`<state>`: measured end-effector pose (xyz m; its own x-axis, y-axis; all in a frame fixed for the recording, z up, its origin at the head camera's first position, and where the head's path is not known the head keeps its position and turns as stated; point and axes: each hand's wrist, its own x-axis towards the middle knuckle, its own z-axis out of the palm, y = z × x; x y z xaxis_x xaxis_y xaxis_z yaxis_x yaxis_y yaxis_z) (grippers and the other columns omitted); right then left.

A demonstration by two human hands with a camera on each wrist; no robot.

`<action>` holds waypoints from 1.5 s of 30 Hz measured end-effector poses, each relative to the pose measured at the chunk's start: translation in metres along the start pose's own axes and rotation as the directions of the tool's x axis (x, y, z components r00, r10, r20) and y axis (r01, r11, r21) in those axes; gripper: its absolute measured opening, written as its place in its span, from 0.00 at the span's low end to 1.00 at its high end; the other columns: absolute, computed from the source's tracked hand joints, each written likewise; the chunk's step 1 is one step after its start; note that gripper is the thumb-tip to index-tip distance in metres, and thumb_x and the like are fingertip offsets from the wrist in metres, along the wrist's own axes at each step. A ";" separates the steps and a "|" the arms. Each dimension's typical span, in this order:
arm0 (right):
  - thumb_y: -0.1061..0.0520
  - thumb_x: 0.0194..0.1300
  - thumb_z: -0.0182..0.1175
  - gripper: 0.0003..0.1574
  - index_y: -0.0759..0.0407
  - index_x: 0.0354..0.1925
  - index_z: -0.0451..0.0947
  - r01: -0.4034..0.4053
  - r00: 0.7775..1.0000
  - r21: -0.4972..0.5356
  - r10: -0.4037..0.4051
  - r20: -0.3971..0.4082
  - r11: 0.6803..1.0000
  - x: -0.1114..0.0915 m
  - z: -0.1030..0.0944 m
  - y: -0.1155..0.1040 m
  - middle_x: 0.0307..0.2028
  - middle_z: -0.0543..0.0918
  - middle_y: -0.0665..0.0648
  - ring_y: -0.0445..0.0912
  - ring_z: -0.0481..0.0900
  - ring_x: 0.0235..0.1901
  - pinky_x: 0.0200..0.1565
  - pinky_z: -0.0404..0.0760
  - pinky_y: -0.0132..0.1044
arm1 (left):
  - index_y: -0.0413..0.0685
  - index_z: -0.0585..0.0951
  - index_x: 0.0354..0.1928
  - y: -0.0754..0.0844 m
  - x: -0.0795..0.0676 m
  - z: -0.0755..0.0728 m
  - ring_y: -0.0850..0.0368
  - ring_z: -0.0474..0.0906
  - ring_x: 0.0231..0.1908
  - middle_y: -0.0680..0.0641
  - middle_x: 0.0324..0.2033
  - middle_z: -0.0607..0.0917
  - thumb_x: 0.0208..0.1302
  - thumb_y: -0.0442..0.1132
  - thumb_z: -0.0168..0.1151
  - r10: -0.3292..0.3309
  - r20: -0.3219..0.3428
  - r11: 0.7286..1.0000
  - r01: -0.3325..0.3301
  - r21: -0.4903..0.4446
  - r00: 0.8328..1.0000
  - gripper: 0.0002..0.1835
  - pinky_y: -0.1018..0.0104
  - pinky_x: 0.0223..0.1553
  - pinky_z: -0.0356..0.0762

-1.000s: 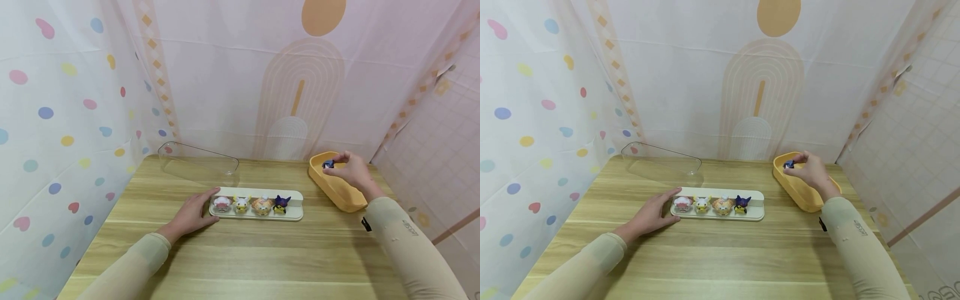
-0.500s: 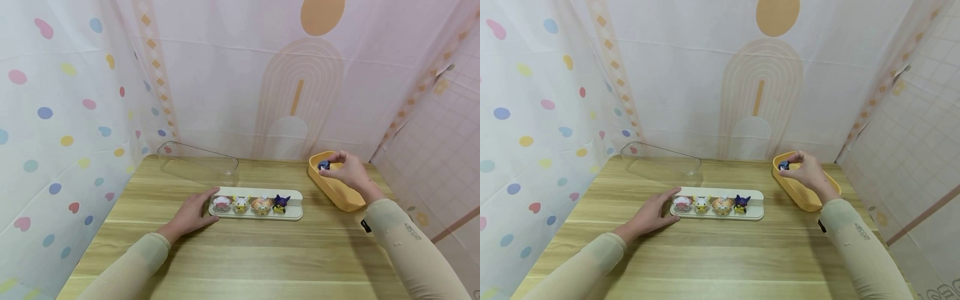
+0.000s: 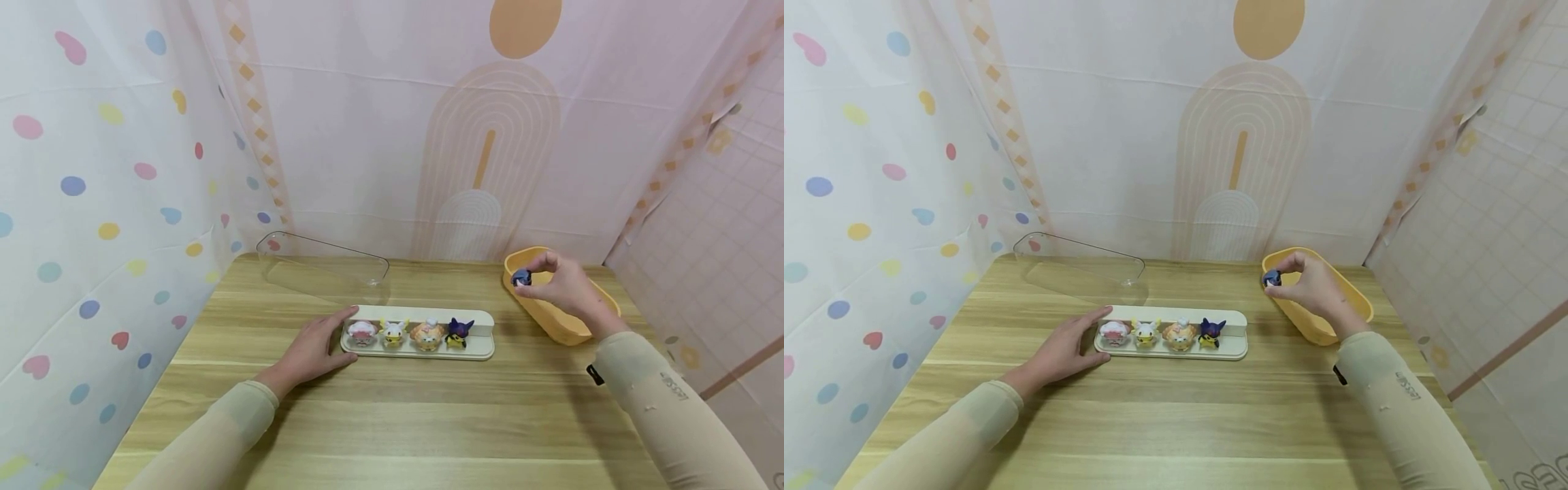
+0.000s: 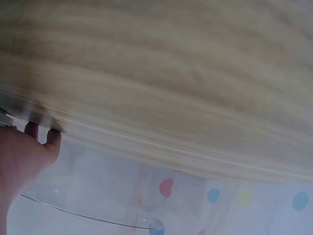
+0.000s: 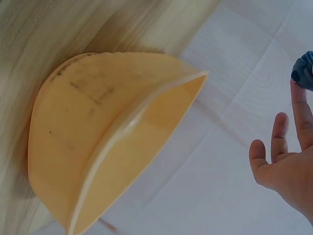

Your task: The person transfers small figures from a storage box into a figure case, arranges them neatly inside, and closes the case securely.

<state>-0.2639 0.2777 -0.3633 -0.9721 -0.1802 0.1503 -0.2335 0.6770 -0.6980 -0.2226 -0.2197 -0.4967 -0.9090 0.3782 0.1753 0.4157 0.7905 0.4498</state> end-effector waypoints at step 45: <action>0.58 0.54 0.84 0.23 0.58 0.44 0.82 0.083 0.993 -0.009 -0.082 0.086 0.996 -0.022 0.046 0.018 0.44 0.89 0.57 0.60 0.84 0.58 0.66 0.77 0.65 | 0.63 0.61 0.83 -0.001 0.001 0.000 0.31 0.76 0.70 0.38 0.70 0.81 0.63 0.54 0.79 -0.007 0.009 1.000 0.007 0.002 1.000 0.51 0.28 0.75 0.64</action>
<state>-0.2454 0.2607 -0.4112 -0.9439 -0.2960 0.1467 -0.3140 0.6660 -0.6767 -0.2241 -0.2194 -0.4970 -0.9117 0.3769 0.1637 0.4090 0.7943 0.4492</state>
